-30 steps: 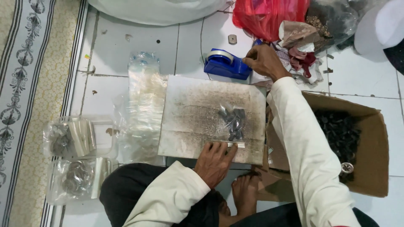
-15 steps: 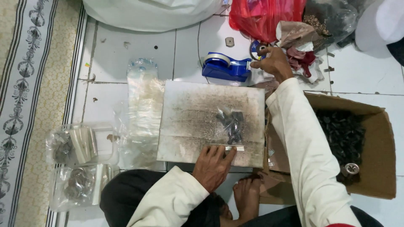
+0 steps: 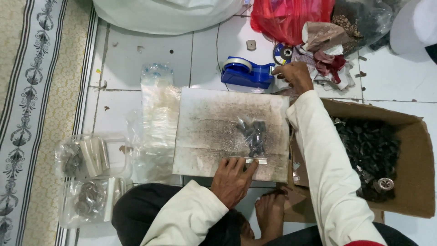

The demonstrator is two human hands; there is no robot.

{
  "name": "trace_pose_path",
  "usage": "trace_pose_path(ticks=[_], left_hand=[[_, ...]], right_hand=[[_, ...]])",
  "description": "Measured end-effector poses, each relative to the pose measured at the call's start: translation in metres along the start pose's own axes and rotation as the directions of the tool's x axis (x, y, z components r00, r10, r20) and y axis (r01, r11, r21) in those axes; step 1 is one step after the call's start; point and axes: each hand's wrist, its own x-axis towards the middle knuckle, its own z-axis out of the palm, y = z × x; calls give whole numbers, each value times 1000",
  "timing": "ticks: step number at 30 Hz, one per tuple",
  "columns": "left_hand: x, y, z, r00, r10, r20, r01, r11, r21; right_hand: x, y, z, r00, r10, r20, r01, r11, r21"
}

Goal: The person sits on the floor and packs small metal hardware pieces into clear plastic bags. They use a tape dispenser to seal the bags and place them aside, then continue sorting and bagging more pieces from a cardboard box.

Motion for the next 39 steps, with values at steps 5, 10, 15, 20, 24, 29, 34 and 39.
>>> trace_pose_path(ticks=[5,10,15,20,24,29,34,39], left_hand=[[-2,1,3,1000,4,-13,-4,999,31],[-3,2,4,1000,-12,14,11,999,51],[-2,4,1,1000,-5,-4,5,998,68],[-3,3,4,1000,-2,3,2,999,51],[-3,3,7,1000,-1,-24,2,998,57],[-5,2,7,1000,17,-10,-16,996,91],[-17,9,13,995,27,96,-42,986,162],[-19,15,8,999,1,37,-3,997,79]], right_hand=[[-7,0,4,1000,-20,-11,19,1000,-17],[7,12,1,993,-118,0,118,993,5],[10,18,-9,987,-155,-36,156,988,21],[20,27,-2,980,-194,-48,195,980,31],[60,56,15,526,-738,-423,350,641,-684],[5,31,4,478,-787,-390,655,615,-438],[-84,36,-10,567,-823,45,805,541,-245],[-180,55,-14,572,-648,503,784,612,-104]])
